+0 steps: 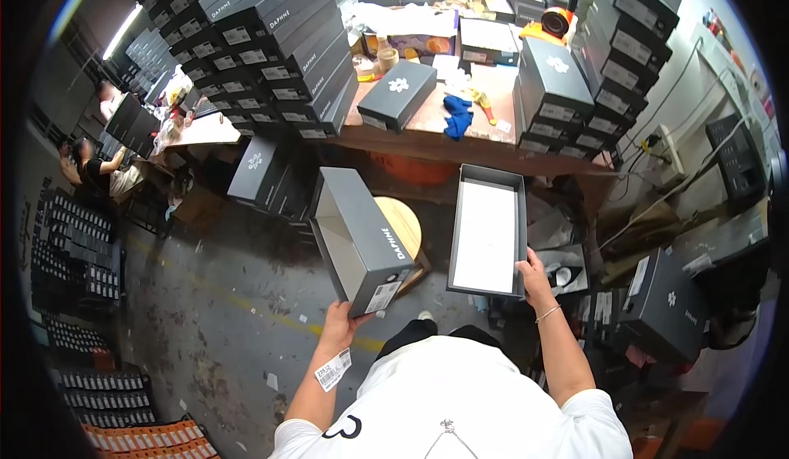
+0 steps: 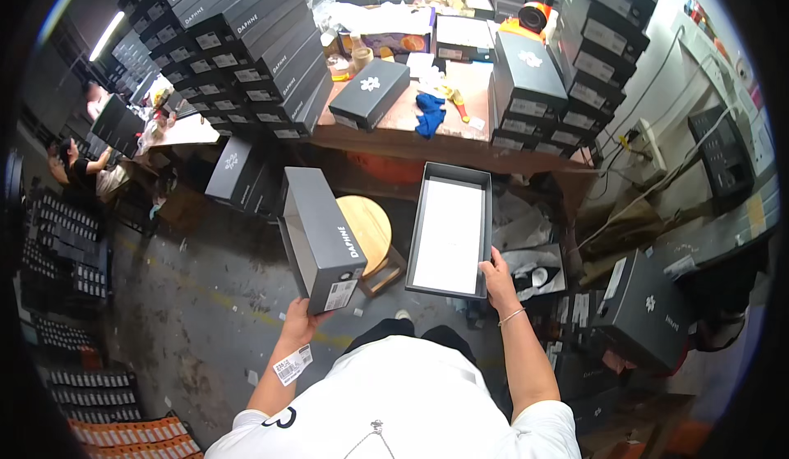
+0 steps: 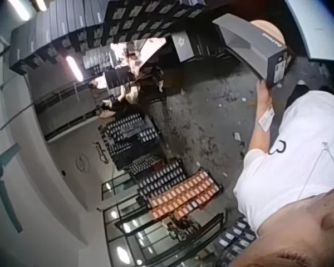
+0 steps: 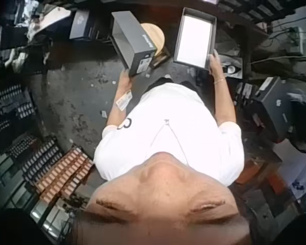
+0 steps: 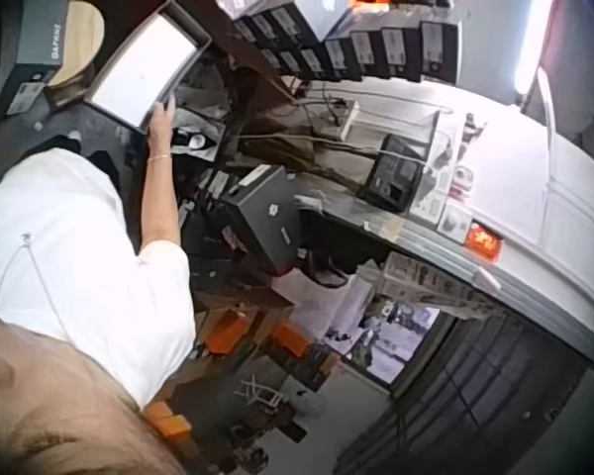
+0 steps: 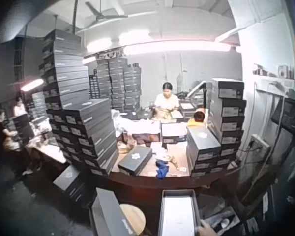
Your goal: Inspecting, cleaning, and packing heeled shoes into boxes.
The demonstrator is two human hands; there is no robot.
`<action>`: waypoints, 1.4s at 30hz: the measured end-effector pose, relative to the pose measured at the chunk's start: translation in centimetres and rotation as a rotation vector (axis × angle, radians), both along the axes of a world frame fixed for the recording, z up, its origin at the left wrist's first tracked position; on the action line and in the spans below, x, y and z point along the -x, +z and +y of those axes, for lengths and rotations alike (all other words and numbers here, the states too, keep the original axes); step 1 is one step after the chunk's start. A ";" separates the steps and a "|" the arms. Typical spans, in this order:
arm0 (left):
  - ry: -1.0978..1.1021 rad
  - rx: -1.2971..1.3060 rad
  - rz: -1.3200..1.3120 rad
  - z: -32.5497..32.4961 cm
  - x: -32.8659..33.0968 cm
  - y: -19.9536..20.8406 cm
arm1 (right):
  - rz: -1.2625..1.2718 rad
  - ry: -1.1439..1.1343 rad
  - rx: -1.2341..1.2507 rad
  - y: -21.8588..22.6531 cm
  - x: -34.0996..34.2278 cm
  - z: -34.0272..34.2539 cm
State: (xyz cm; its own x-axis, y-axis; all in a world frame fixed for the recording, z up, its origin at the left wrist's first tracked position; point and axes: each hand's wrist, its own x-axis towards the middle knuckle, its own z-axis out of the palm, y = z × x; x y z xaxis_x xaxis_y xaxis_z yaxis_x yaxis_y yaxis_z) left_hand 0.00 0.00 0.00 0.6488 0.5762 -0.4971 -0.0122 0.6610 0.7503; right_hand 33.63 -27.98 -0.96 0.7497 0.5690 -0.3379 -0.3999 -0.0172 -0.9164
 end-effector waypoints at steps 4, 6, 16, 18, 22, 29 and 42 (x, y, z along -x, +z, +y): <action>-0.055 -0.074 0.057 1.9 -5.0 1.8 | -0.147 -0.045 0.067 1.8 -4.4 2.8; -0.060 -0.159 0.064 4.4 -7.5 2.8 | -0.209 -0.072 0.066 2.1 -7.5 6.3; -0.051 -0.343 0.049 12.0 -22.3 0.0 | -0.390 -0.107 0.216 0.0 -26.2 19.7; -0.073 -0.326 0.051 12.9 -25.4 0.4 | -0.353 -0.131 0.209 -1.9 -30.4 22.8; -0.134 -0.437 0.163 13.9 -31.8 2.4 | -0.504 -0.216 0.307 -4.7 -36.9 25.8; -0.190 -0.823 0.414 16.1 -37.9 5.9 | -0.420 0.442 -0.254 6.7 -31.2 25.8; -0.591 -0.566 0.285 24.1 -48.9 12.7 | -0.980 0.293 0.124 12.3 -34.1 32.1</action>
State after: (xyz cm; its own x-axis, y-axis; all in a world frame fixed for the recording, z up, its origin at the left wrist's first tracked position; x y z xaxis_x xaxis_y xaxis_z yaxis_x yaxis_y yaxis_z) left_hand 48.86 24.11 12.65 0.8142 0.3936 -0.4268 0.4542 0.0259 0.8905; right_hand 67.69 4.08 11.37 0.5649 0.7767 0.2786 0.5571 -0.1099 -0.8231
